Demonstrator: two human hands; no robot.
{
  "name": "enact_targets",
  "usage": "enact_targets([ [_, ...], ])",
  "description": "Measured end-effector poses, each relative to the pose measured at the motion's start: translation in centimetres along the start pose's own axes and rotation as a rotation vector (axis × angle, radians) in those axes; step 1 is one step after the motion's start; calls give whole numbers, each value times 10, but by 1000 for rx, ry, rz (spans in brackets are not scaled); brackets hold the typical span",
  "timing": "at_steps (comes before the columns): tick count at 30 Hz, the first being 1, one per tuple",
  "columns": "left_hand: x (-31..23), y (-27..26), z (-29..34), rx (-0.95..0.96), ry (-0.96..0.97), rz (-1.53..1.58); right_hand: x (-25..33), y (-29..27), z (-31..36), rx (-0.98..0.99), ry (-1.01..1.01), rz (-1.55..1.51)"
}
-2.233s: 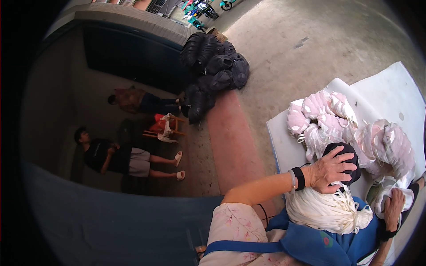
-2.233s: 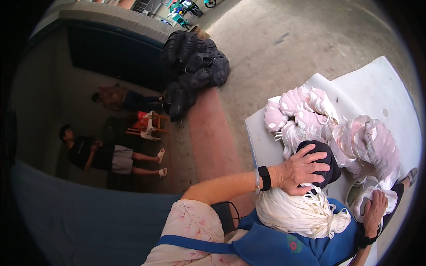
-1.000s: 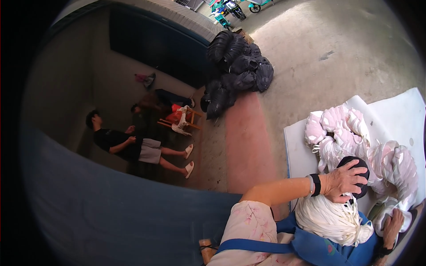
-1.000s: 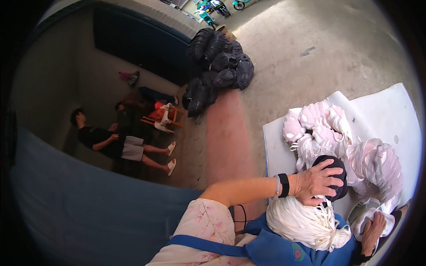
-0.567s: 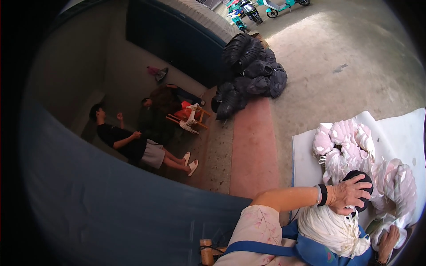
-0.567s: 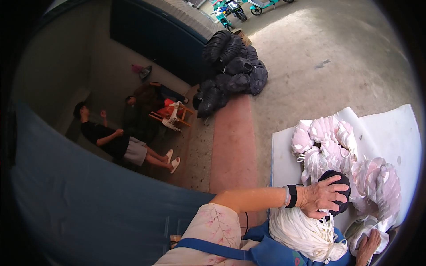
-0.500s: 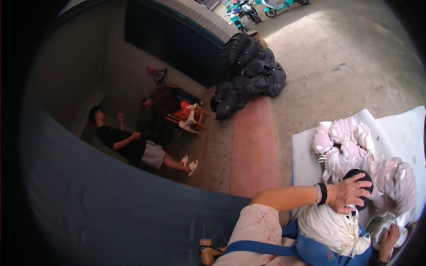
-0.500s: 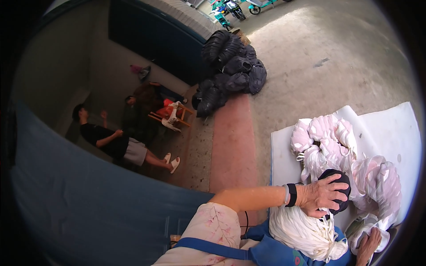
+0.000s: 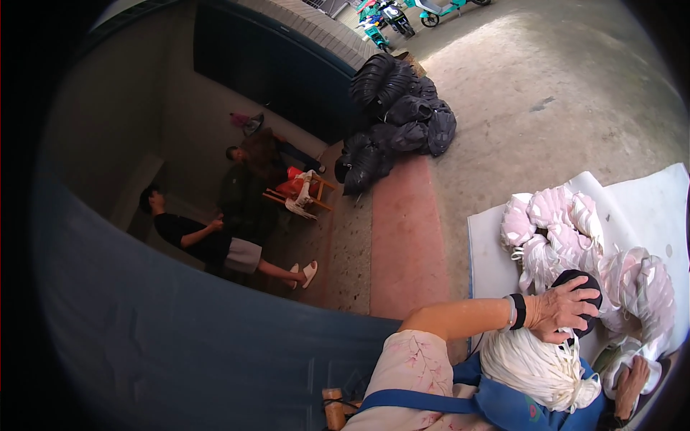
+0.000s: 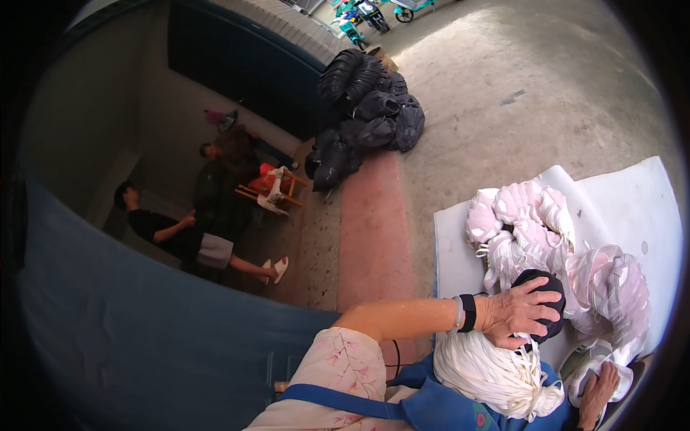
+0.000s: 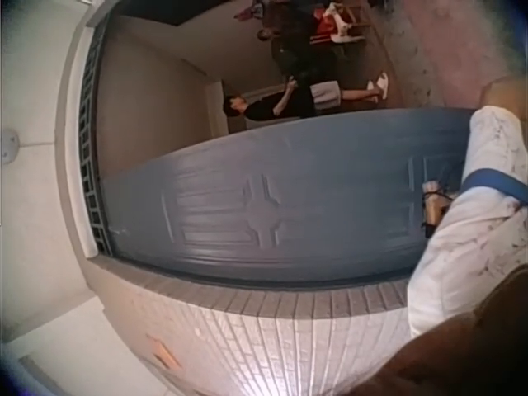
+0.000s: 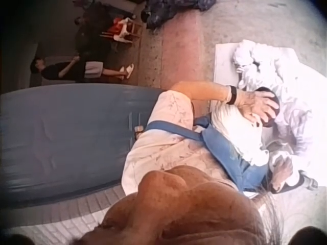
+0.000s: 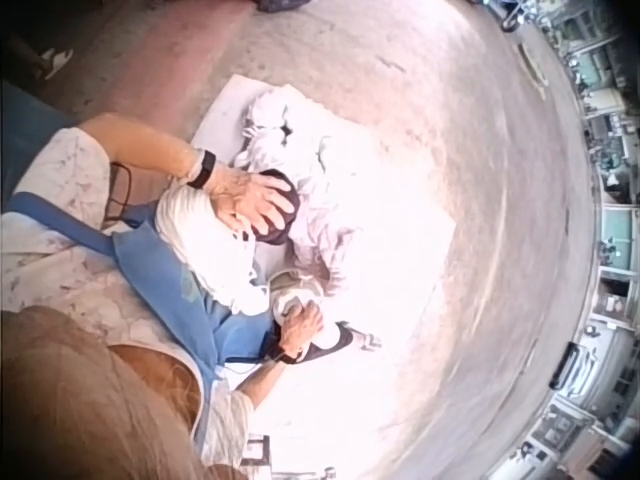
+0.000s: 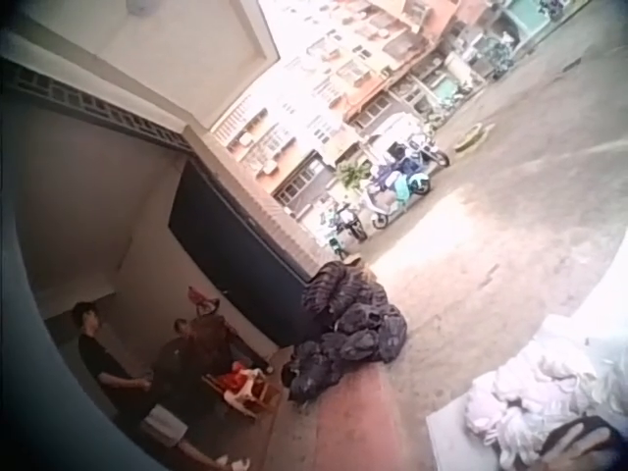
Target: Manually assembling shoe components by inserting laces and attaching structural pieces.
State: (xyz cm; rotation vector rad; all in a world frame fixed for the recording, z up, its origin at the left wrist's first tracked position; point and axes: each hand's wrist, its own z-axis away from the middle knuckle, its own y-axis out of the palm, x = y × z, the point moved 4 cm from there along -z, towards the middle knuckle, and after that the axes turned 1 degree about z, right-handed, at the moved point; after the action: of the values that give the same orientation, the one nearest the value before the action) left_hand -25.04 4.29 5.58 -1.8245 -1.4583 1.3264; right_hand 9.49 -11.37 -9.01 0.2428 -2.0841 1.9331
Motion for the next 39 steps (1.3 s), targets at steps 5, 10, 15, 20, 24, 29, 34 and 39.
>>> enact_targets([
  [5,0,0,0,11,-9,18,-1,0,1,-8,-20,1],
  [10,-1,-2,-1,4,-7,8,3,-4,1,-10,-18,-3],
  [15,0,-3,1,7,-19,-7,3,-1,-2,-3,-27,-18],
  [20,-1,-1,-2,-38,6,12,-8,5,5,-6,-30,7],
  [24,-1,-5,0,-24,-7,18,-5,0,-1,33,-10,-16],
  [29,-1,-5,-1,-16,-21,16,15,-14,-10,213,117,-23],
  [34,-1,-3,-1,7,-16,34,17,-28,1,198,104,1],
  [39,-1,-3,2,18,-28,48,31,-62,9,206,154,28],
])
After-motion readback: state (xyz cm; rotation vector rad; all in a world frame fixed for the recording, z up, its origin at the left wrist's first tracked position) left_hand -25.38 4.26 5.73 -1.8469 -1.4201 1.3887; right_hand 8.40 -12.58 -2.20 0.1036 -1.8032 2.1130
